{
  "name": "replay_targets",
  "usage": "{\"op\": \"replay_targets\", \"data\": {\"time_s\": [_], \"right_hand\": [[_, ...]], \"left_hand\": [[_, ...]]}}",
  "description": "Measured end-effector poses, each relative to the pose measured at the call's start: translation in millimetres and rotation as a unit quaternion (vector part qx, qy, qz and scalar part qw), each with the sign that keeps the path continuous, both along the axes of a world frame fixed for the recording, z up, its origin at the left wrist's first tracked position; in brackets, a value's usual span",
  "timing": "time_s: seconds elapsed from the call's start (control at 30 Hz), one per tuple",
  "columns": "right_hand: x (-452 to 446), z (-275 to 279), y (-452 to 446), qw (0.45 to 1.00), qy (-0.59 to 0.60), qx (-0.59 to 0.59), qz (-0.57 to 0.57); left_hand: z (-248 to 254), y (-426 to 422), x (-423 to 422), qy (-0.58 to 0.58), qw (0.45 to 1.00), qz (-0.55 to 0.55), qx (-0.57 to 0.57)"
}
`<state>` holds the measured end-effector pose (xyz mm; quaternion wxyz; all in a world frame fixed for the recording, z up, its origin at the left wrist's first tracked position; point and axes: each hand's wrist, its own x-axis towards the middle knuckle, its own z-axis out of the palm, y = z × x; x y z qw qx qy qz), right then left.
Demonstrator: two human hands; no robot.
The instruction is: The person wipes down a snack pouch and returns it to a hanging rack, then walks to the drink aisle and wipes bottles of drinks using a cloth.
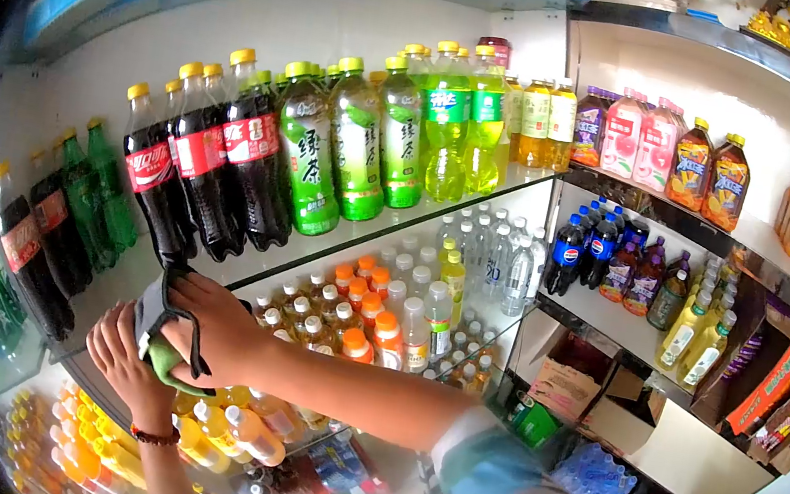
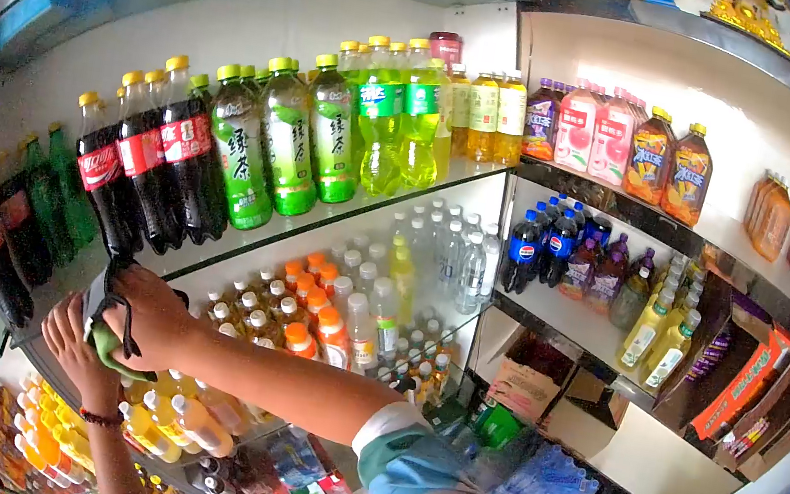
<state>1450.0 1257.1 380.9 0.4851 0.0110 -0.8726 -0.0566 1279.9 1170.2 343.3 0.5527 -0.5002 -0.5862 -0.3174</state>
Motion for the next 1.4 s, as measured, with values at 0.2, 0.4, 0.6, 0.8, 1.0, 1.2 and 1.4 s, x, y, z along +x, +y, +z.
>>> {"op": "replay_targets", "data": {"time_s": [0.2,0.4,0.6,0.8,1.0,1.2,1.4], "right_hand": [[-21,19,-16,1.0,-0.029,0.011,-0.003],[-38,56,-1,0.989,-0.126,-0.06,-0.041],[-71,46,2,0.983,-0.054,-0.17,0.034],[-76,43,7,0.979,-0.113,-0.162,0.048],[-73,67,7,0.956,-0.258,-0.143,-0.001],[-91,87,-8,0.919,-0.304,-0.214,-0.129],[-94,94,-26,0.901,-0.306,-0.266,-0.155]], "left_hand": [[-8,11,-12,0.004,0.999,0.037,0.023],[-39,21,-32,-0.06,0.996,0.057,0.022],[-54,34,-22,-0.118,0.99,0.06,-0.057],[-54,21,-8,-0.162,0.968,0.117,-0.152],[-14,6,17,-0.159,0.983,-0.092,0.0],[-5,-11,-4,-0.068,0.994,-0.085,-0.026],[-4,-14,-6,-0.05,0.991,-0.123,-0.005]]}}
